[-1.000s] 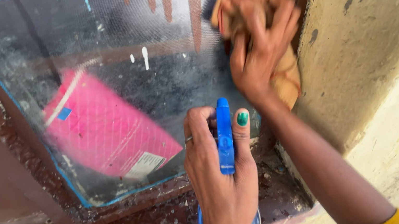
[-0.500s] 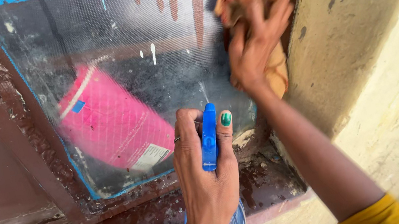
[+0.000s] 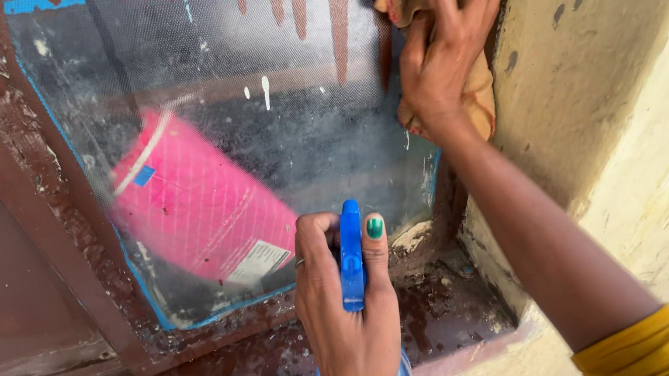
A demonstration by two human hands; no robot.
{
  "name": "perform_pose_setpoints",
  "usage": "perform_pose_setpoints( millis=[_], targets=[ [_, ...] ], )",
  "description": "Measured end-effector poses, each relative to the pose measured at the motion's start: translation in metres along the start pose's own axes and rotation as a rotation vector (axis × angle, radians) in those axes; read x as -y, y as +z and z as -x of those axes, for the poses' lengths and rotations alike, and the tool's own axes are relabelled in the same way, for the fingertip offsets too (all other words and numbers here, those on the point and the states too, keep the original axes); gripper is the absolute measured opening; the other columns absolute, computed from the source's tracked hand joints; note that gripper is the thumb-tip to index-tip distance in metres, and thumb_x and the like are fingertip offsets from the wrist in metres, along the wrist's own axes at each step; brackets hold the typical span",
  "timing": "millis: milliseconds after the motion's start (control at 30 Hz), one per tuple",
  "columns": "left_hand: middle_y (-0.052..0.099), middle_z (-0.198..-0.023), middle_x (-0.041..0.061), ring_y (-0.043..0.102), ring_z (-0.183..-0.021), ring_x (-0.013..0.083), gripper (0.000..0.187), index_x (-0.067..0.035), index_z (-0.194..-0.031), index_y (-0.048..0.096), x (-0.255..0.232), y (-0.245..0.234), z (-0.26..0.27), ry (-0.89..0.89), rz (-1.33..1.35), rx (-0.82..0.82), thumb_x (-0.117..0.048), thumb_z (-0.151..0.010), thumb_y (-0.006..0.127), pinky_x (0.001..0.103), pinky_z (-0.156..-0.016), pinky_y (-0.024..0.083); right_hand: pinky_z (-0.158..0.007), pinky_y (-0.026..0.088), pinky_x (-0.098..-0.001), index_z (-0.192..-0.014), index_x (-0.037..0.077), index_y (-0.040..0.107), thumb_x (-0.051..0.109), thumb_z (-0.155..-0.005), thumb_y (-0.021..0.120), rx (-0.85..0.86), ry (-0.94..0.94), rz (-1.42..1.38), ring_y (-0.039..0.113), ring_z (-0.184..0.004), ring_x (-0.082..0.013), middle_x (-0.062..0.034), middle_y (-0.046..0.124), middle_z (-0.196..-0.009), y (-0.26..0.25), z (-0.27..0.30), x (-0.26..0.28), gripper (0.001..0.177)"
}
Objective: The person cleans a small window pane set into a brown door by spraying liquid from a blue bottle and wiping the surface with a cloth.
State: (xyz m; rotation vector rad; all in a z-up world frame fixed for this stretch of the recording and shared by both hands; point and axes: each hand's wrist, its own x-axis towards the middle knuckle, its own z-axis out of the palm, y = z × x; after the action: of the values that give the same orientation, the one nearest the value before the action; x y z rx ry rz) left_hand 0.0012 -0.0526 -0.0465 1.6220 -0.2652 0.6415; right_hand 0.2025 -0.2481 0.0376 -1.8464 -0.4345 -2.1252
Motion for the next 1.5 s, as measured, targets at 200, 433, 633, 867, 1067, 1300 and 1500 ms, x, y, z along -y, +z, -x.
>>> perform_pose_setpoints(
  millis=[200,433,633,867,1067,1300,1500],
  targets=[
    [0.055,-0.071,0.008,0.057,-0.064,0.0191,0.03,-0.007,-0.097,0.05,-0.003,0.029,0.009,0.055,-0.066,-0.109,-0.034,-0.099,0.062,0.039,-0.063,0.047,-0.112,0.037,-0.0553,-0.13,0.008,0.063,0.005,-0.085,0.06,0.129,-0.075,-0.048,0.043,-0.129,-0.0427,-0.026,0.045,-0.14,-0.037,0.075,0.025,0.046],
    [0.056,-0.075,0.011,0.058,-0.065,0.0227,0.031,-0.006,-0.096,0.049,-0.011,0.07,0.022,-0.007,-0.094,-0.073,-0.034,-0.099,0.064,0.041,-0.064,0.048,-0.104,0.031,-0.0577,-0.114,0.012,0.066,0.008,-0.082,0.062,-0.074,-0.171,0.257,0.035,-0.125,-0.0516,-0.0382,0.036,-0.135,-0.016,0.027,-0.014,0.032],
    [0.058,-0.072,0.008,0.061,-0.064,0.0211,0.029,-0.007,-0.1,0.051,-0.022,0.086,0.031,0.03,-0.044,-0.219,-0.034,-0.099,0.063,0.039,-0.062,0.05,-0.107,0.034,-0.0555,-0.128,0.012,0.067,0.013,-0.092,0.057,0.105,-0.017,-0.054,0.044,-0.128,-0.043,-0.0259,0.045,-0.137,-0.025,0.071,0.001,0.037],
    [0.058,-0.076,0.01,0.056,-0.065,0.0246,0.03,-0.006,-0.103,0.052,-0.03,0.1,0.034,0.182,-0.201,-0.258,-0.034,-0.101,0.063,0.043,-0.063,0.043,-0.106,0.035,-0.0534,-0.116,0.018,0.073,0.01,-0.086,0.063,0.211,-0.094,-0.139,0.045,-0.125,-0.0368,-0.0174,0.052,-0.133,-0.05,0.094,0.019,0.033],
    [0.055,-0.075,0.012,0.058,-0.06,0.0256,0.031,-0.008,-0.099,0.052,-0.031,0.101,0.032,0.064,-0.128,-0.145,-0.036,-0.098,0.064,0.042,-0.059,0.046,-0.105,0.035,-0.0497,-0.127,0.014,0.071,0.005,-0.087,0.063,-0.001,0.027,-0.124,0.044,-0.126,-0.0355,-0.0174,0.048,-0.133,-0.014,0.033,0.0,0.042],
    [0.057,-0.068,0.009,0.056,-0.058,0.0223,0.032,-0.007,-0.099,0.049,-0.035,0.095,0.025,-0.009,-0.004,-0.036,-0.035,-0.098,0.063,0.041,-0.06,0.048,-0.101,0.038,-0.0516,-0.121,0.021,0.073,0.015,-0.097,0.072,0.097,-0.123,0.037,0.048,-0.123,-0.033,-0.0134,0.055,-0.13,-0.03,0.119,0.013,0.025],
    [0.054,-0.07,0.008,0.054,-0.061,0.0203,0.03,-0.007,-0.097,0.053,-0.035,0.086,0.022,0.105,-0.093,-0.179,-0.034,-0.098,0.066,0.038,-0.061,0.045,-0.112,0.035,-0.058,-0.118,0.009,0.065,0.007,-0.094,0.062,0.095,-0.057,-0.054,0.043,-0.126,-0.0402,-0.024,0.041,-0.13,-0.019,0.045,-0.008,0.024]
  ],
)
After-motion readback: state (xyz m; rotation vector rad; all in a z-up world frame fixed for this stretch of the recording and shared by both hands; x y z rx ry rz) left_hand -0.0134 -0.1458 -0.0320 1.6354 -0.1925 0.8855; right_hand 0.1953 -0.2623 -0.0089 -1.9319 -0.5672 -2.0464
